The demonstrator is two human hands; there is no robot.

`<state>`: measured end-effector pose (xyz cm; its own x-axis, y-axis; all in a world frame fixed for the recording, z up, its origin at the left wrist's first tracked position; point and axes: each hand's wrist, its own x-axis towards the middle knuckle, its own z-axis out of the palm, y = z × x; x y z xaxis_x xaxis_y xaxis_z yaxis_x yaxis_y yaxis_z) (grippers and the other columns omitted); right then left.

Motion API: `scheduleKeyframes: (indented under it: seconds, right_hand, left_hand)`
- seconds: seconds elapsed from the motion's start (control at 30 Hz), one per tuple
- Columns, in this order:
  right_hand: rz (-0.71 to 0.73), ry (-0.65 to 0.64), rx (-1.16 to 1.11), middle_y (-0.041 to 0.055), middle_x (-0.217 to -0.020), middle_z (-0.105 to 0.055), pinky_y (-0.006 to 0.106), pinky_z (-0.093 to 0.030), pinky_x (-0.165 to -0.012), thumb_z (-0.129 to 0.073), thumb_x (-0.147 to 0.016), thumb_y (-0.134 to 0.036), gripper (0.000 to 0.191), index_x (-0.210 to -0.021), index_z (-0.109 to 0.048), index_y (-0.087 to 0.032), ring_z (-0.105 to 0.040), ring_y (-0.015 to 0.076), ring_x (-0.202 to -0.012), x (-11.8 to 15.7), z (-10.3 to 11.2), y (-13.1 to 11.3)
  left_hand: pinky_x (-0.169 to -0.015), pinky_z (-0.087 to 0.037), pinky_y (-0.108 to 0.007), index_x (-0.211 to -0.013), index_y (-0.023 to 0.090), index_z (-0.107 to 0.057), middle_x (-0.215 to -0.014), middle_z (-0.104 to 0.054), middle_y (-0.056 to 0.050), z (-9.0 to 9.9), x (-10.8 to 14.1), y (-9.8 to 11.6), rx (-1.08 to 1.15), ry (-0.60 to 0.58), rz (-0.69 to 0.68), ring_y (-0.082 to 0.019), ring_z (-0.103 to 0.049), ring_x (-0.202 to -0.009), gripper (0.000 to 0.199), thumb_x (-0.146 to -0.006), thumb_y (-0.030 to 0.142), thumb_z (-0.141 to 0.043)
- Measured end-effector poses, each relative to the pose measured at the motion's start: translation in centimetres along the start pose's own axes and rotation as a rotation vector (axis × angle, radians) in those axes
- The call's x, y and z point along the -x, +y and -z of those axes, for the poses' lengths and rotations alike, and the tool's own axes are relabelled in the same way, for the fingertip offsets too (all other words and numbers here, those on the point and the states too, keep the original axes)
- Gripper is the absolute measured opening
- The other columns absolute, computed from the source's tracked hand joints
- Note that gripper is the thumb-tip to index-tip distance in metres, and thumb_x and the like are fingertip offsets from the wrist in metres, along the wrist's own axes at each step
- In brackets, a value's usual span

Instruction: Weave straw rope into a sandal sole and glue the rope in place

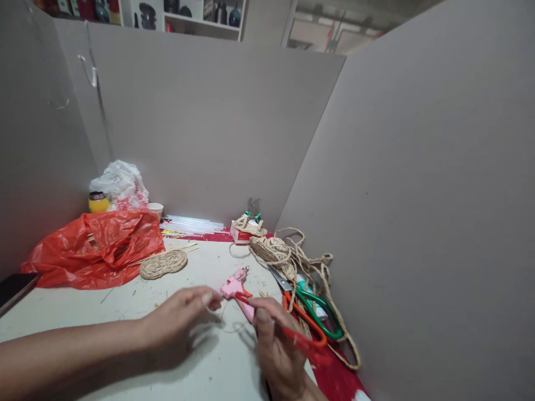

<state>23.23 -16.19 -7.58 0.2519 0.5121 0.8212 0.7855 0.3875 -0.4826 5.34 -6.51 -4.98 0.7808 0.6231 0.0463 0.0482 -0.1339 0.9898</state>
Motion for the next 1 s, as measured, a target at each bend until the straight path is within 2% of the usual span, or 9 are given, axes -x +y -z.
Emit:
scheduleKeyframes:
  seconds: [0.07, 0.13, 0.23, 0.37, 0.47, 0.6, 0.77, 0.87, 1.0]
  right_hand:
    - [-0.084, 0.054, -0.017, -0.0039, -0.055, -0.051, 0.023, -0.046, -0.048, -0.038, -0.098, -0.022, 0.024, -0.088, -0.06, -0.019, -0.052, 0.0121, -0.046, -0.2, -0.2, 0.2]
    - [-0.118, 0.045, -0.038, -0.0047, -0.053, -0.05, 0.022, -0.045, -0.045, -0.039, -0.097, -0.022, 0.025, -0.085, -0.061, -0.019, -0.051, 0.0112, -0.043, -0.2, -0.6, 0.4]
    - [-0.105, -0.029, -0.074, -0.0018, -0.06, -0.059, 0.022, -0.047, -0.045, -0.046, -0.095, -0.027, 0.022, -0.084, -0.064, -0.02, -0.055, 0.0119, -0.046, 0.1, -1.0, 0.6]
    - [-0.074, -0.101, -0.107, 0.0012, -0.07, -0.067, 0.024, -0.051, -0.049, -0.05, -0.092, -0.027, 0.019, -0.086, -0.066, -0.021, -0.06, 0.0136, -0.052, 0.8, -1.2, 1.0]
    - [-0.083, -0.113, -0.117, 0.0034, -0.072, -0.069, 0.026, -0.055, -0.053, -0.05, -0.092, -0.025, 0.018, -0.086, -0.066, -0.019, -0.065, 0.0161, -0.057, 1.0, -1.4, 1.4]
    - [-0.08, -0.138, -0.128, 0.0051, -0.075, -0.071, 0.028, -0.058, -0.057, -0.053, -0.091, -0.023, 0.015, -0.086, -0.067, -0.018, -0.068, 0.0185, -0.063, 0.9, -1.5, 1.1]
    - [0.061, -0.205, -0.09, 0.0057, -0.077, -0.073, 0.031, -0.06, -0.067, -0.052, -0.091, -0.022, 0.015, -0.091, -0.067, -0.019, -0.071, 0.0205, -0.069, 0.9, -1.4, 1.0]
    - [0.104, -0.219, -0.061, 0.0059, -0.078, -0.074, 0.03, -0.06, -0.067, -0.052, -0.091, -0.023, 0.015, -0.092, -0.067, -0.019, -0.072, 0.0204, -0.069, 1.1, -1.4, 1.3]
    - [0.085, -0.26, -0.01, 0.0063, -0.078, -0.074, 0.028, -0.06, -0.068, -0.052, -0.091, -0.024, 0.017, -0.09, -0.067, -0.018, -0.072, 0.0208, -0.07, 1.3, -1.4, 1.7]
  left_hand:
    - [-0.1, -0.036, -0.042, -0.117, 0.016, -0.061, -0.119, -0.062, -0.015, -0.2, 1.0, -1.0, -0.349, -0.223, -0.173, -0.029, -0.053, -0.113, 0.043, -0.089, 0.044, -0.044]
    - [-0.109, -0.026, -0.047, -0.136, 0.016, -0.046, -0.14, -0.047, -0.017, -0.6, 1.4, -1.8, -0.56, -0.419, -0.306, -0.034, -0.04, -0.13, 0.057, -0.086, 0.044, -0.05]
    - [-0.112, -0.018, -0.054, -0.146, 0.012, -0.027, -0.151, -0.028, -0.019, -1.2, 0.9, -3.2, -0.724, -0.519, -0.331, -0.037, -0.022, -0.139, 0.074, -0.085, 0.05, -0.048]
    - [-0.113, -0.014, -0.054, -0.147, 0.009, -0.023, -0.151, -0.022, -0.021, -0.5, 0.2, -4.4, -0.822, -0.497, -0.267, -0.036, -0.016, -0.141, 0.077, -0.087, 0.054, -0.042]
    - [-0.113, -0.013, -0.055, -0.148, 0.011, -0.021, -0.152, -0.02, -0.021, 0.8, 0.8, -4.5, -0.844, -0.487, -0.241, -0.036, -0.014, -0.141, 0.077, -0.087, 0.055, -0.041]
    - [-0.113, -0.013, -0.054, -0.148, 0.011, -0.018, -0.152, -0.017, -0.021, 2.4, 2.9, -4.0, -0.857, -0.442, -0.171, -0.036, -0.014, -0.141, 0.079, -0.087, 0.055, -0.043]
    - [-0.113, -0.012, -0.055, -0.149, 0.013, -0.015, -0.153, -0.013, -0.019, 4.3, 5.6, -3.2, -0.879, -0.372, -0.06, -0.036, -0.012, -0.141, 0.081, -0.086, 0.055, -0.045]
    - [-0.113, -0.012, -0.054, -0.149, 0.013, -0.012, -0.154, -0.008, -0.018, 5.8, 7.0, -3.2, -0.937, -0.32, 0.041, -0.035, -0.008, -0.142, 0.082, -0.087, 0.058, -0.041]
    - [-0.115, -0.012, -0.051, -0.149, 0.017, -0.009, -0.155, -0.003, -0.013, 7.9, 9.1, -3.6, -1.041, -0.207, 0.157, -0.031, -0.006, -0.142, 0.079, -0.088, 0.062, -0.032]
